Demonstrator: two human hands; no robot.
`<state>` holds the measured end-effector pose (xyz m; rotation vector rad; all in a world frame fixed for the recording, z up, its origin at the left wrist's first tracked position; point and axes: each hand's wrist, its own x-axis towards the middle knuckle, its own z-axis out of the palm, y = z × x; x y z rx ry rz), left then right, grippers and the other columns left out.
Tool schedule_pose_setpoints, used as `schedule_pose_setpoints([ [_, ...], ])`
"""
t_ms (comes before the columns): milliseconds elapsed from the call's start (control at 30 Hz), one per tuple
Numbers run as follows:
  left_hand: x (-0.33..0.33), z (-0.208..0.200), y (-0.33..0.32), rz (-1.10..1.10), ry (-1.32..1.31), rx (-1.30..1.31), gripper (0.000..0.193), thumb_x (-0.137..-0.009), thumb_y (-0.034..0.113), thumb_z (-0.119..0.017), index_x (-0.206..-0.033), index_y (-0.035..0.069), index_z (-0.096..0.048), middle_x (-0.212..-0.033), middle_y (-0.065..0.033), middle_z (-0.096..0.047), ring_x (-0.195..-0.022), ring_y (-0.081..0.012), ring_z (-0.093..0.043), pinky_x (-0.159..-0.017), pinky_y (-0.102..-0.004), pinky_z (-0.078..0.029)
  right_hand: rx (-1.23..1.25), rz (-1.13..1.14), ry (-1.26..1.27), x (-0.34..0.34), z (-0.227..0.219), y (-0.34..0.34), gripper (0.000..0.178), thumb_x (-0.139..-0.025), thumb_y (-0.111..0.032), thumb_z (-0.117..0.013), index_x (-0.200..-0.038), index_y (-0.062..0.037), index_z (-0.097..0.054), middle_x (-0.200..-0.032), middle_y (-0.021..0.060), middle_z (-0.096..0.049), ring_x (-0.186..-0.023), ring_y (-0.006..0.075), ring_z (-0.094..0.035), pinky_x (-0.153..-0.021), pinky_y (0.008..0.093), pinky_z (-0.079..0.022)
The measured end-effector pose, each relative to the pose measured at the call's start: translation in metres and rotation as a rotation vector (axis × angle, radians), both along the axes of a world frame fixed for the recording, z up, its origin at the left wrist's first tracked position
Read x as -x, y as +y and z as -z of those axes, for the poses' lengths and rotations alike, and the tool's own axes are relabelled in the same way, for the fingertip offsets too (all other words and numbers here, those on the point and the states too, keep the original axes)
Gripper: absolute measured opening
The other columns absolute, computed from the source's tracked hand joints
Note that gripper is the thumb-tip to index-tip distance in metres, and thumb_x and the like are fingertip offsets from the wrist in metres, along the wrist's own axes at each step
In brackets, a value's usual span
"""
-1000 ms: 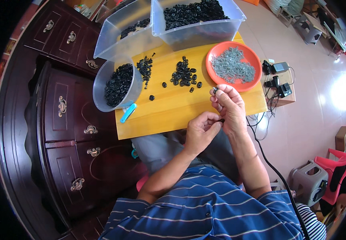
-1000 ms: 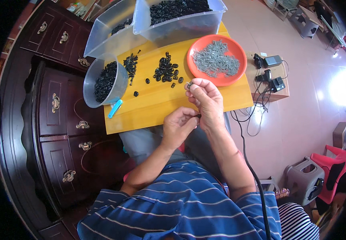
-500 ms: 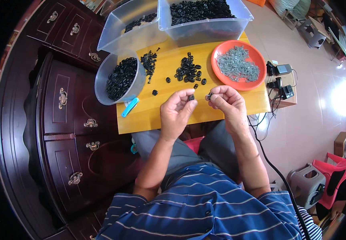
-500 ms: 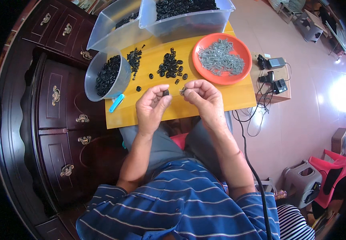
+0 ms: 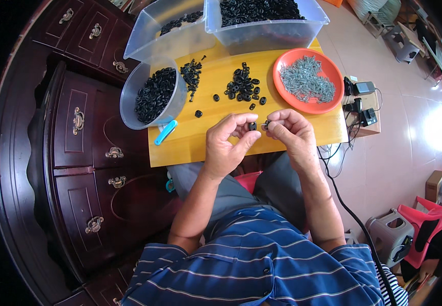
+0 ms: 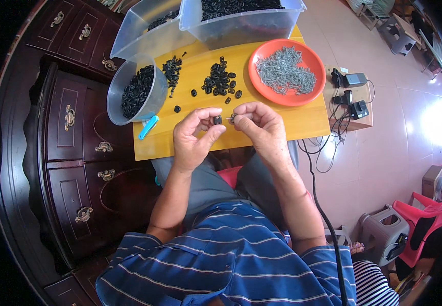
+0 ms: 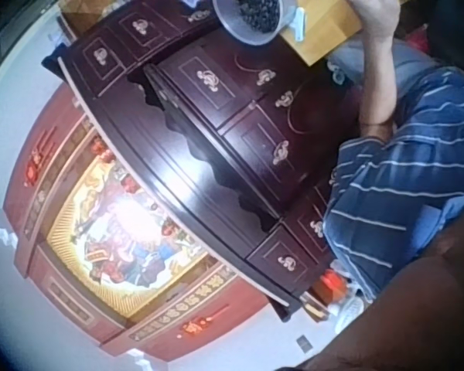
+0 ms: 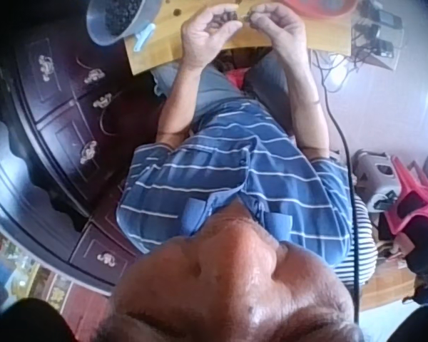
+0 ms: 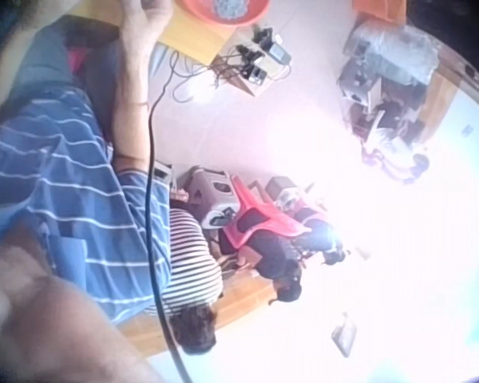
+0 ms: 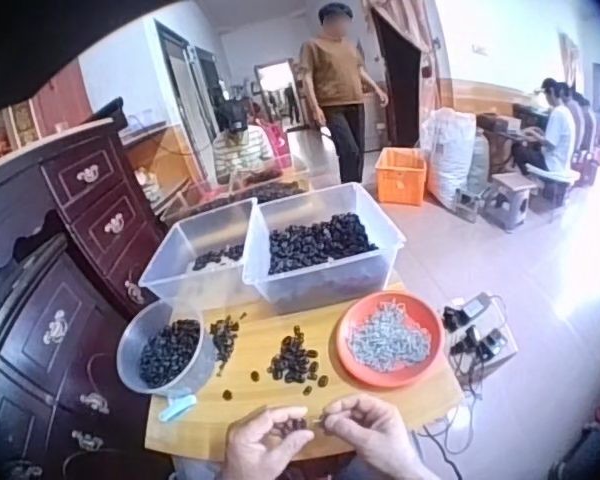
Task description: Assembling small black plastic toggles or cord locks by inserting metal springs into the plastic housings.
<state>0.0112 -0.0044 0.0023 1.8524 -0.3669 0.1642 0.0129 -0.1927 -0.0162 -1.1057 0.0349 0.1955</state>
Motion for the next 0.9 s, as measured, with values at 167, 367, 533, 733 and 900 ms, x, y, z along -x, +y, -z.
schedule_pose_setpoints([
  [167, 0.005, 0.017, 0.004, 0.037, 0.158, 0.393, 0.024, -0.093, -0.003, -0.068, -0.117, -0.002, -0.064, -0.090, -0.0017, -0.063, -0.076, -0.0073, -0.058, -0.072, -0.0227, -0.049, -0.042, 0.077, -0.004, -0.001, -0.002, -0.001, 0.016, -0.094, 0.000, -0.068, -0.110, 0.0020, -0.067, -0.094, 0.0038, -0.071, -0.085, 0.0089, -0.066, -0.083, 0.0245, -0.054],
  [367, 0.013, 0.018, 0.008, -0.073, 0.194, 0.446, 0.015, -0.095, 0.000, -0.062, -0.109, -0.001, -0.063, -0.086, -0.0014, -0.061, -0.074, -0.0072, -0.057, -0.069, -0.0235, -0.050, -0.024, 0.080, -0.030, -0.001, 0.003, -0.003, 0.014, -0.095, -0.004, -0.070, -0.108, -0.0015, -0.068, -0.092, 0.0055, -0.073, -0.083, 0.0108, -0.068, -0.078, 0.0253, -0.052],
  [533, 0.007, 0.014, 0.005, -0.073, 0.146, 0.419, 0.021, -0.095, 0.001, -0.066, -0.116, -0.002, -0.065, -0.086, -0.0023, -0.063, -0.072, -0.0069, -0.058, -0.068, -0.0228, -0.050, -0.027, 0.084, -0.036, -0.002, 0.000, -0.002, 0.013, -0.095, -0.004, -0.070, -0.108, -0.0016, -0.067, -0.092, 0.0052, -0.073, -0.082, 0.0106, -0.067, -0.078, 0.0250, -0.052],
  [733, 0.008, 0.019, 0.011, -0.061, 0.211, 0.361, 0.022, -0.097, 0.001, -0.067, -0.118, -0.002, -0.067, -0.088, -0.0016, -0.067, -0.076, -0.0065, -0.062, -0.071, -0.0209, -0.051, -0.032, 0.060, -0.051, -0.003, 0.003, -0.003, 0.014, -0.095, -0.003, -0.069, -0.109, -0.0013, -0.067, -0.092, 0.0056, -0.073, -0.083, 0.0107, -0.068, -0.079, 0.0251, -0.053],
  [900, 0.006, 0.029, 0.010, -0.022, 0.210, 0.359, 0.017, -0.098, 0.003, -0.068, -0.115, -0.001, -0.069, -0.090, 0.0005, -0.067, -0.076, -0.0048, -0.061, -0.071, -0.0203, -0.052, -0.027, 0.054, -0.034, -0.001, 0.009, 0.000, 0.013, -0.095, 0.000, -0.068, -0.108, 0.0007, -0.067, -0.095, 0.0036, -0.072, -0.087, 0.0086, -0.068, -0.082, 0.0237, -0.054],
])
